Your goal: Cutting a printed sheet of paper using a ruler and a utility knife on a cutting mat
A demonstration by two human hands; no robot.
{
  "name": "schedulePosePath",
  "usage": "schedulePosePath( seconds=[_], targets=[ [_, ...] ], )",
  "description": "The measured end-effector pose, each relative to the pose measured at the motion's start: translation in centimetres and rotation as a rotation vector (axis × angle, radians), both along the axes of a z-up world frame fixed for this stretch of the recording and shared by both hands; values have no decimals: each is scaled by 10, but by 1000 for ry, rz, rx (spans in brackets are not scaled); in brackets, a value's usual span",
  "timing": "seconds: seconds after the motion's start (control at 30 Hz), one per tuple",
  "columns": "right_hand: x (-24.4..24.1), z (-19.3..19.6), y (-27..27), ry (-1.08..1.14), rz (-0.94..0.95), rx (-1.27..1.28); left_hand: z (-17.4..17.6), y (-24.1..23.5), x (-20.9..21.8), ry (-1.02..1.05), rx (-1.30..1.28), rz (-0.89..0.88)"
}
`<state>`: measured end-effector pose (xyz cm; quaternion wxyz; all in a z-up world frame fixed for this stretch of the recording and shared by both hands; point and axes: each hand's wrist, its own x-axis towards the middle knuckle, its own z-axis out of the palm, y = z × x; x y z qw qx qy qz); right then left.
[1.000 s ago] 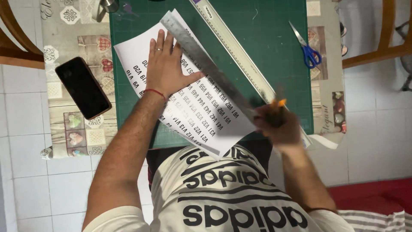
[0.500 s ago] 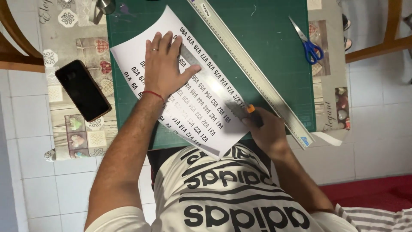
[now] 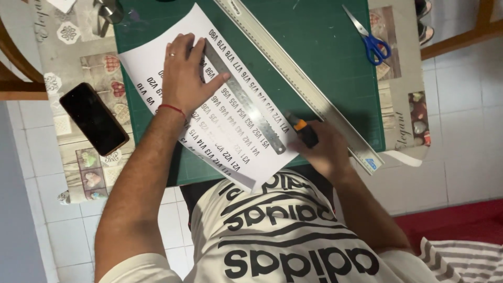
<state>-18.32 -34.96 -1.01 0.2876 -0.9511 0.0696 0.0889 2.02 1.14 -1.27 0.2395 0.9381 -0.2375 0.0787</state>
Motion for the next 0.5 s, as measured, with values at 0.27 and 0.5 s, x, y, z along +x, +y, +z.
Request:
schedulePosePath(
  seconds=[0.27, 0.5],
  targets=[
    [4, 0, 12, -9, 27, -70, 7, -2, 1, 44, 19, 2],
    [1, 18, 31, 105, 26, -133, 9, 9, 26, 147, -9, -197]
  ],
)
